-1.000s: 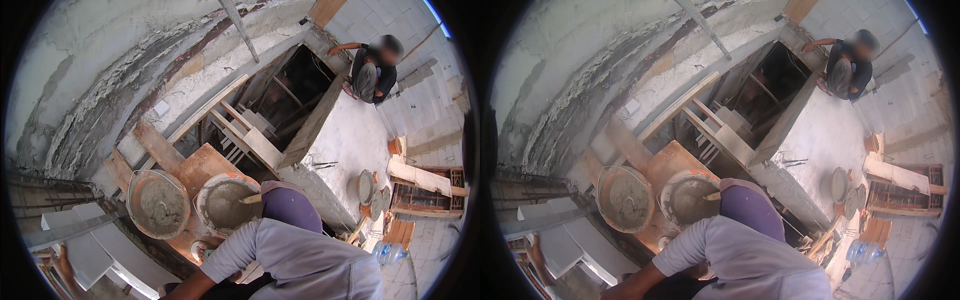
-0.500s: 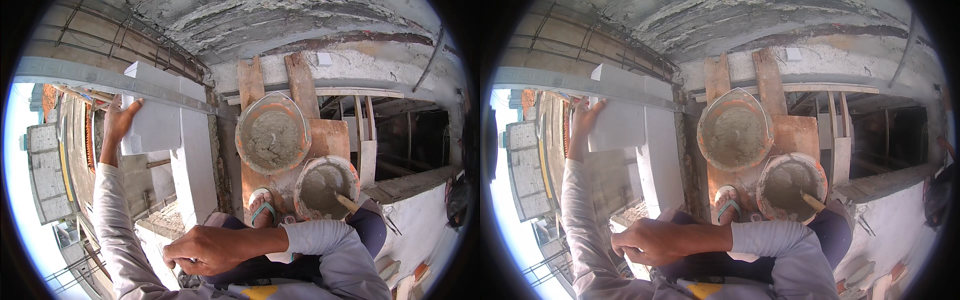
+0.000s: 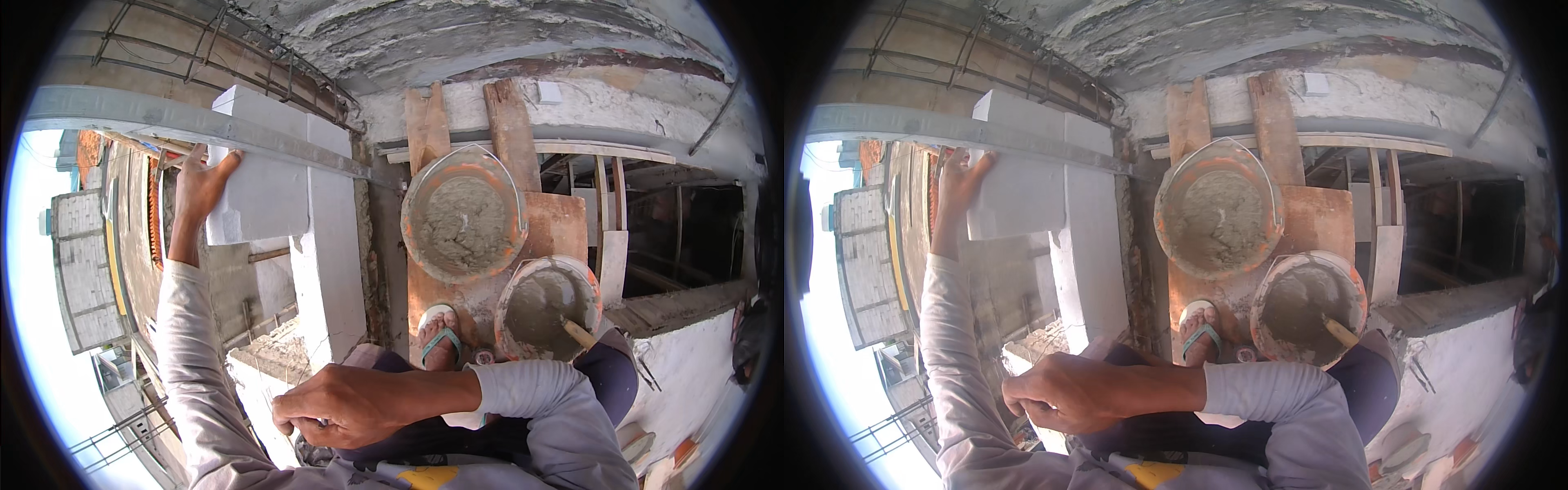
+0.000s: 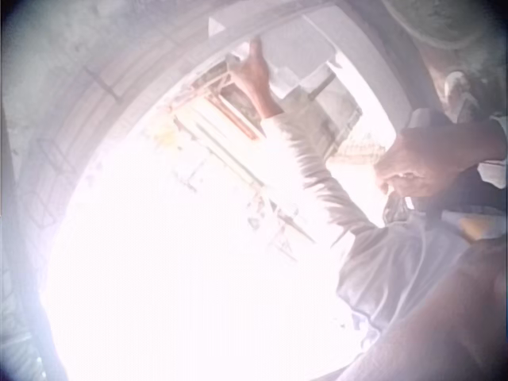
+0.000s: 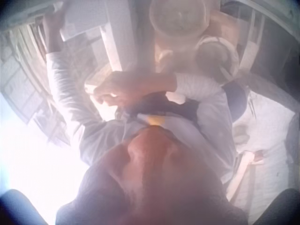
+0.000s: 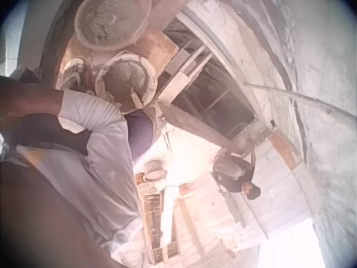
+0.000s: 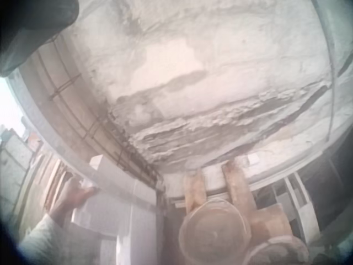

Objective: The person applies cement to a white block using a trowel, positions it on a wall, and uses a string line to align it. They handle buckets of cement, a trowel, and a string line while working on a construction site.

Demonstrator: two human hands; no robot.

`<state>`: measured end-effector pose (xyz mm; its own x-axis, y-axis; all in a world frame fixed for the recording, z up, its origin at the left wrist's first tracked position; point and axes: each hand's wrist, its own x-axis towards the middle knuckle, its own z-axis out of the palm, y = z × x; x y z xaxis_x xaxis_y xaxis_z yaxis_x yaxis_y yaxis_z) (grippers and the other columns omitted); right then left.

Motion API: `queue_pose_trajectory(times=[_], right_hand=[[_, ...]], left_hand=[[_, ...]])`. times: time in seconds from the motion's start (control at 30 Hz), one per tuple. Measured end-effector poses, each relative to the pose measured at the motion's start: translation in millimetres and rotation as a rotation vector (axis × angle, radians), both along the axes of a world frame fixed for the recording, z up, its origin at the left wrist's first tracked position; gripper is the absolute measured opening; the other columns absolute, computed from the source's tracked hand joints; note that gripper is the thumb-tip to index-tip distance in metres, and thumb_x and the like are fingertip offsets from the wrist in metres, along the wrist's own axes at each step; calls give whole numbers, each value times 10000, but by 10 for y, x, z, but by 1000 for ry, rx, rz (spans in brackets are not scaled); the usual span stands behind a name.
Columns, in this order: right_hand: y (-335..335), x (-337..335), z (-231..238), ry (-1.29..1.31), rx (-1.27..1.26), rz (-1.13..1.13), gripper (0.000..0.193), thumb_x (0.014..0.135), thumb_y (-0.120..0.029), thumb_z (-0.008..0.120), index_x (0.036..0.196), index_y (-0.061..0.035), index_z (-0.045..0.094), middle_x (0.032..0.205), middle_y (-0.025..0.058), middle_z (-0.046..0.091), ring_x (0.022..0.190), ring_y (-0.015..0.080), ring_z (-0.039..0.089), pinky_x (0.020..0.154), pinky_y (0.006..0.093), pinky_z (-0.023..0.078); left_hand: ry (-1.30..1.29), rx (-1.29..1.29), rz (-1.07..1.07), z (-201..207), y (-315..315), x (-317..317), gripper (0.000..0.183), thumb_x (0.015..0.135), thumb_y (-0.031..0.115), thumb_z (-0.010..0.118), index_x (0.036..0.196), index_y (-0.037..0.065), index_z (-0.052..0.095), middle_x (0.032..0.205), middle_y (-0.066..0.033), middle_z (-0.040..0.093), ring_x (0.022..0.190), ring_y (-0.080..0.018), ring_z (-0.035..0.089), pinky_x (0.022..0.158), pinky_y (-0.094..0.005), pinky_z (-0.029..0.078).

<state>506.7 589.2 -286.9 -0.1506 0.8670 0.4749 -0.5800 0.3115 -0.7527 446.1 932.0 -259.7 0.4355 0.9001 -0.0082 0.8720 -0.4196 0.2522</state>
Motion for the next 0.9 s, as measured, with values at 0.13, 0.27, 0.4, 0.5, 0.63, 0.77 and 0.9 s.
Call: queue_pose_trajectory(times=[0.13, 0.27, 0.4, 0.5, 0.63, 0.77, 0.9], right_hand=[[27, 4, 0, 23, -13, 20, 100, 892, 54, 560, 975, 25, 608, 800, 148, 661, 684, 324, 671, 653, 432, 510], [43, 0, -4, 27, -23, 26, 100, 894, 62, 557, 972, 24, 608, 797, 144, 666, 680, 316, 678, 648, 432, 509], [63, -42, 9, 71, -5, -41, 63, 890, 48, 587, 940, 13, 602, 683, 159, 619, 589, 312, 635, 570, 411, 468], [80, 62, 47, 19, -9, 1, 103, 906, 49, 570, 986, 0, 614, 737, 104, 627, 571, 214, 596, 553, 373, 462], [85, 45, 49, -77, -10, 44, 113, 908, 30, 579, 1002, -13, 624, 711, 77, 605, 546, 174, 560, 527, 344, 437], [95, 107, 213, -127, -84, 140, 87, 888, 25, 590, 965, -12, 606, 665, 148, 586, 544, 278, 561, 559, 397, 445], [27, 127, 139, -173, -155, 100, 125, 903, 15, 591, 1009, -18, 647, 746, 106, 646, 548, 168, 562, 553, 358, 455]], left_hand=[[6, 41, -2, -26, 47, -35, 916, 813, 502, 798, 1398, -148, 530, 1179, -312, 710, 1082, -335, 730, 953, -395, 558], [60, 66, -13, 37, -59, 33, 945, 812, 496, 804, 1410, -171, 501, 1204, -327, 696, 1115, -333, 717, 956, -388, 556], [-6, -19, 4, -19, 7, -9, 951, 811, 487, 808, 1409, -182, 495, 1258, -339, 669, 1158, -355, 698, 973, -392, 549], [-61, -46, -38, -65, 94, -76, 959, 819, 485, 797, 1431, -179, 473, 1282, -336, 658, 1167, -369, 690, 990, -388, 539], [-163, -134, -58, -59, 8, -129, 956, 832, 507, 774, 1498, -97, 451, 1284, -320, 663, 1169, -382, 685, 1040, -399, 505], [-251, -126, -58, -34, -23, -484, 990, 830, 517, 788, 1549, -45, 404, 1314, -333, 641, 1129, -398, 707, 978, -439, 554], [-395, -220, -1, -84, -471, -728, 1122, 737, 539, 865, 1583, 3, 359, 1372, -354, 587, 1216, -429, 663, 1024, -503, 541]])
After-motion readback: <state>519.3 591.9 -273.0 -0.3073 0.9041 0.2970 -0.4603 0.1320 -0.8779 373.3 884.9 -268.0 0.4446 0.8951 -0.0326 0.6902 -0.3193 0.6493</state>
